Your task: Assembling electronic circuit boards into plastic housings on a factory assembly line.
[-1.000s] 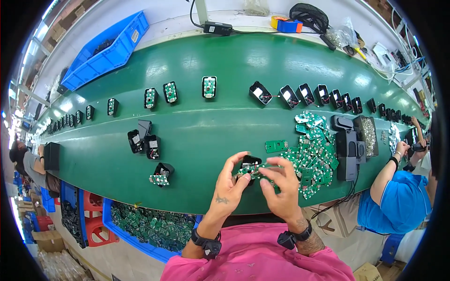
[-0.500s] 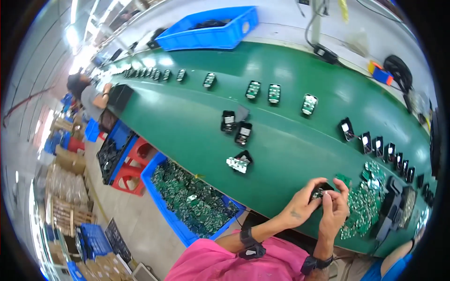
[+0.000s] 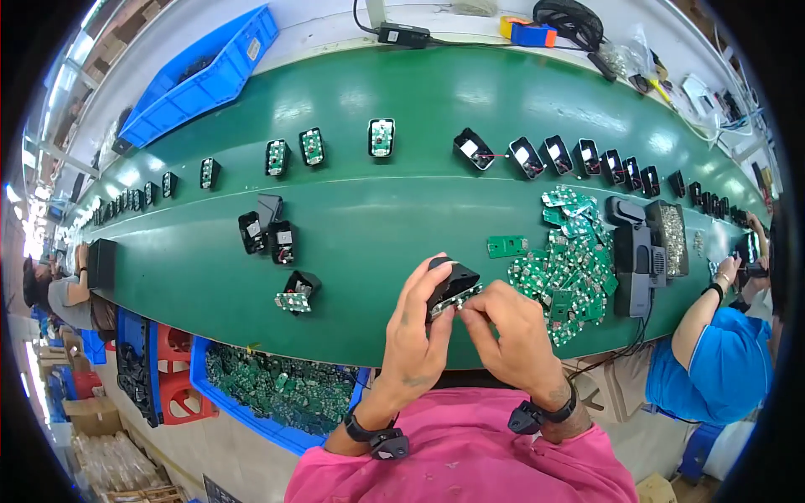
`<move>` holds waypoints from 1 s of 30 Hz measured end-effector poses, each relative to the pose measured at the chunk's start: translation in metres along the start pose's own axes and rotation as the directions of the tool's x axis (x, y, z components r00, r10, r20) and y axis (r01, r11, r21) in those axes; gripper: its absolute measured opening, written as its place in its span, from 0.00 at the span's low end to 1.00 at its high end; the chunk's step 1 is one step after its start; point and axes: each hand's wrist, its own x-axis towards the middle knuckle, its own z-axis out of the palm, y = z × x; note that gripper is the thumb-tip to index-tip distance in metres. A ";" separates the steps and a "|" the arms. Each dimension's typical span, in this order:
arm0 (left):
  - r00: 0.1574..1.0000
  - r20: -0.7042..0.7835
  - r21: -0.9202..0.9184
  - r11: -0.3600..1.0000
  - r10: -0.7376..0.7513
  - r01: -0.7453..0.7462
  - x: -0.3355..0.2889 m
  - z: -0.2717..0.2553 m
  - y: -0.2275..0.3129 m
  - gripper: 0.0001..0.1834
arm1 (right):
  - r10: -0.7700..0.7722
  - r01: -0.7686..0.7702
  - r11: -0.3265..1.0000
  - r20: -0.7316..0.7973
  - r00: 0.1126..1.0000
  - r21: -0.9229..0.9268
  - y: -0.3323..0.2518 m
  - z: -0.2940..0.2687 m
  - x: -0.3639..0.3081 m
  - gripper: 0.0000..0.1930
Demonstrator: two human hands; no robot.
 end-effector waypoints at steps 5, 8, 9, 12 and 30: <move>0.998 0.066 -0.034 0.999 -0.001 0.003 -0.005 -0.006 0.007 0.28 | -0.057 0.057 0.998 0.067 0.996 0.005 -0.003 -0.008 -0.003 0.05; 0.999 0.032 -0.095 0.995 -0.033 0.036 -0.007 -0.005 0.011 0.27 | -0.052 0.053 0.999 0.089 0.995 -0.009 -0.007 -0.010 -0.003 0.05; 0.998 0.046 -0.109 0.993 -0.049 0.053 -0.007 -0.006 0.011 0.27 | -0.051 0.052 0.999 0.087 0.995 -0.010 -0.007 -0.010 -0.002 0.05; 0.998 0.069 -0.017 1.000 0.010 -0.009 -0.004 -0.010 0.013 0.27 | -0.061 0.065 0.997 0.092 0.994 -0.037 -0.008 -0.009 -0.002 0.05; 0.962 -0.032 -0.309 0.918 -0.269 0.247 -0.006 0.008 -0.020 0.33 | 0.217 -0.251 0.958 -0.219 0.951 -0.140 0.001 0.022 -0.006 0.05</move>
